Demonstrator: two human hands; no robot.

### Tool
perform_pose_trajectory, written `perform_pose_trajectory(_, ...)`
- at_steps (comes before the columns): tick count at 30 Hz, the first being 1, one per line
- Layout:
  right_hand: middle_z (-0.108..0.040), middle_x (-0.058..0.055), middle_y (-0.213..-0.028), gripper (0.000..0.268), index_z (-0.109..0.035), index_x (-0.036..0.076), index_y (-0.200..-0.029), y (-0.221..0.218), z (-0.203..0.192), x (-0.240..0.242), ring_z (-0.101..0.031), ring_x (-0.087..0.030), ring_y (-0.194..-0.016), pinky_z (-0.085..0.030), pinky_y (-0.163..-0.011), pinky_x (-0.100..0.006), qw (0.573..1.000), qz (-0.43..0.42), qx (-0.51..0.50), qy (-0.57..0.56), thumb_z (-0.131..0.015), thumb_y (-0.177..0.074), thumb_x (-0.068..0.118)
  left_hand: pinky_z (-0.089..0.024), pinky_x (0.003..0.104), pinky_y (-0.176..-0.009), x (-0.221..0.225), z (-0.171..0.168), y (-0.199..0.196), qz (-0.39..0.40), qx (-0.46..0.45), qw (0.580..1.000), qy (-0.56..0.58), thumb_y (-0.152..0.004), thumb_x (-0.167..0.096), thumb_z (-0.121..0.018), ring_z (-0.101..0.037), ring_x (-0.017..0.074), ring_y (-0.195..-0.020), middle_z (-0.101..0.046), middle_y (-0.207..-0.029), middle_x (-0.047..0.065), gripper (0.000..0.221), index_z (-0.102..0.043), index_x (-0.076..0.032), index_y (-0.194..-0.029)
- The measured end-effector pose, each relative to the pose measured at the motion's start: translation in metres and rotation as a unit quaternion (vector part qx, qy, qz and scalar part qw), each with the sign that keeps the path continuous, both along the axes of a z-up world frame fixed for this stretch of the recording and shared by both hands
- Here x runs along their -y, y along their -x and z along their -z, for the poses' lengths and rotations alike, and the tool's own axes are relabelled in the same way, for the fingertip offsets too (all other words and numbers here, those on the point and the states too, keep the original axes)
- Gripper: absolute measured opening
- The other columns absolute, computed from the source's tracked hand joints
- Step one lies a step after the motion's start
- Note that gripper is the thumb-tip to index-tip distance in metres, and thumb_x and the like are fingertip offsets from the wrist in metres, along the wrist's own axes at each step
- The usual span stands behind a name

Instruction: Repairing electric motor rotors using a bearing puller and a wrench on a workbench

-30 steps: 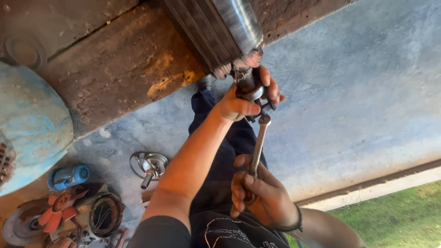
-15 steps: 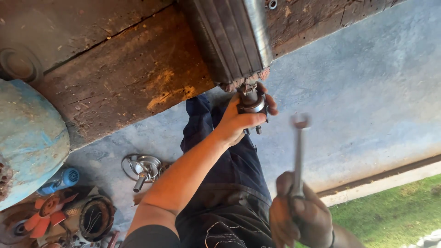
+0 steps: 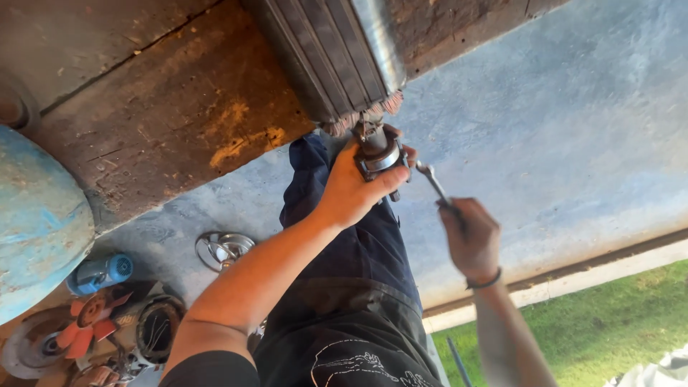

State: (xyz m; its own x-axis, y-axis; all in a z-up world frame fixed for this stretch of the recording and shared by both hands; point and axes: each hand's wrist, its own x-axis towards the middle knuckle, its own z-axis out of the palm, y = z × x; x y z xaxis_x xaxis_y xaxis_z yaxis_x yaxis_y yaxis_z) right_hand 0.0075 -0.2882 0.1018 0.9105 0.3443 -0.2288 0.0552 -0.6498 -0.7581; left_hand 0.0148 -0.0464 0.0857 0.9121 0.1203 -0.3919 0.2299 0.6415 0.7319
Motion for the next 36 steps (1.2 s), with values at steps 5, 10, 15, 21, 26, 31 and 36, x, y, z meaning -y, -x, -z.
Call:
perform_pose_trajectory(5,-0.07,0.002,-0.086,0.013,-0.079,0.018,-0.108,-0.03,-0.014,0.019,-0.069,-0.023,-0.077,-0.055,-0.066,-0.032,0.985,-0.117,0.083,0.096,-0.07,-0.099,0.02,-0.061,0.04,-0.092,-0.002,-0.003,-0.002,0.001,0.029,0.999,0.028,-0.088,-0.002,-0.081,-0.074,0.0257,-0.103,-0.072,-0.111,0.024,0.048,-0.055,0.002,-0.128)
perform_pose_trajectory(10,-0.069,0.003,-0.085,0.011,-0.079,0.021,-0.106,-0.054,-0.032,0.01,-0.067,-0.022,-0.077,-0.055,-0.065,-0.033,0.958,-0.188,0.174,0.13,-0.07,-0.1,0.023,-0.061,0.039,-0.09,0.0,-0.002,-0.004,0.001,0.041,0.999,0.025,-0.09,0.0,-0.077,-0.074,0.025,-0.101,-0.073,-0.109,0.023,0.044,-0.054,0.001,-0.128)
perform_pose_trajectory(15,-0.069,0.001,-0.083,0.008,-0.08,0.019,-0.105,-0.085,-0.069,-0.003,-0.065,-0.02,-0.076,-0.056,-0.066,-0.032,0.918,-0.264,0.241,0.173,-0.075,-0.099,0.02,-0.061,0.04,-0.09,-0.007,-0.009,-0.003,0.011,0.041,0.999,0.013,-0.09,-0.001,-0.077,-0.074,0.0249,-0.103,-0.074,-0.109,0.023,0.043,-0.054,0.0,-0.127)
perform_pose_trajectory(21,-0.061,0.01,-0.069,0.012,-0.08,0.031,-0.109,-0.092,-0.104,-0.021,-0.041,-0.009,-0.056,-0.03,-0.048,-0.023,0.83,-0.343,0.339,0.28,-0.082,-0.105,0.02,-0.059,0.041,-0.098,-0.012,-0.023,-0.007,0.074,-0.042,0.996,0.01,-0.094,-0.015,-0.073,-0.073,0.027,-0.111,-0.073,-0.112,0.015,0.04,-0.053,-0.011,-0.128)
perform_pose_trajectory(26,-0.06,0.008,-0.07,0.015,-0.082,0.028,-0.106,-0.089,-0.112,-0.026,-0.042,-0.013,-0.058,-0.032,-0.048,-0.027,0.847,-0.34,0.317,0.257,-0.084,-0.102,0.014,-0.059,0.045,-0.102,-0.016,-0.028,-0.009,0.084,-0.043,0.996,0.001,-0.092,-0.019,-0.074,-0.074,0.0298,-0.108,-0.073,-0.115,0.016,0.042,-0.053,-0.01,-0.127)
perform_pose_trajectory(31,-0.054,0.008,-0.071,0.012,-0.082,0.031,-0.108,-0.081,-0.119,-0.03,-0.043,-0.016,-0.06,-0.032,-0.05,-0.029,0.831,-0.328,0.336,0.299,-0.085,-0.105,0.02,-0.059,0.044,-0.102,-0.015,-0.025,-0.006,0.083,-0.046,0.995,0.008,-0.093,-0.019,-0.073,-0.074,0.0293,-0.109,-0.073,-0.116,0.016,0.042,-0.052,-0.012,-0.129)
perform_pose_trajectory(36,-0.059,0.008,-0.076,0.009,-0.082,0.029,-0.107,-0.075,-0.129,-0.032,-0.044,-0.015,-0.062,-0.034,-0.051,-0.027,0.819,-0.321,0.36,0.311,-0.084,-0.106,0.02,-0.06,0.043,-0.099,-0.015,-0.024,-0.007,0.083,-0.059,0.995,0.007,-0.092,-0.019,-0.074,-0.074,0.0286,-0.108,-0.074,-0.116,0.016,0.043,-0.052,-0.011,-0.128)
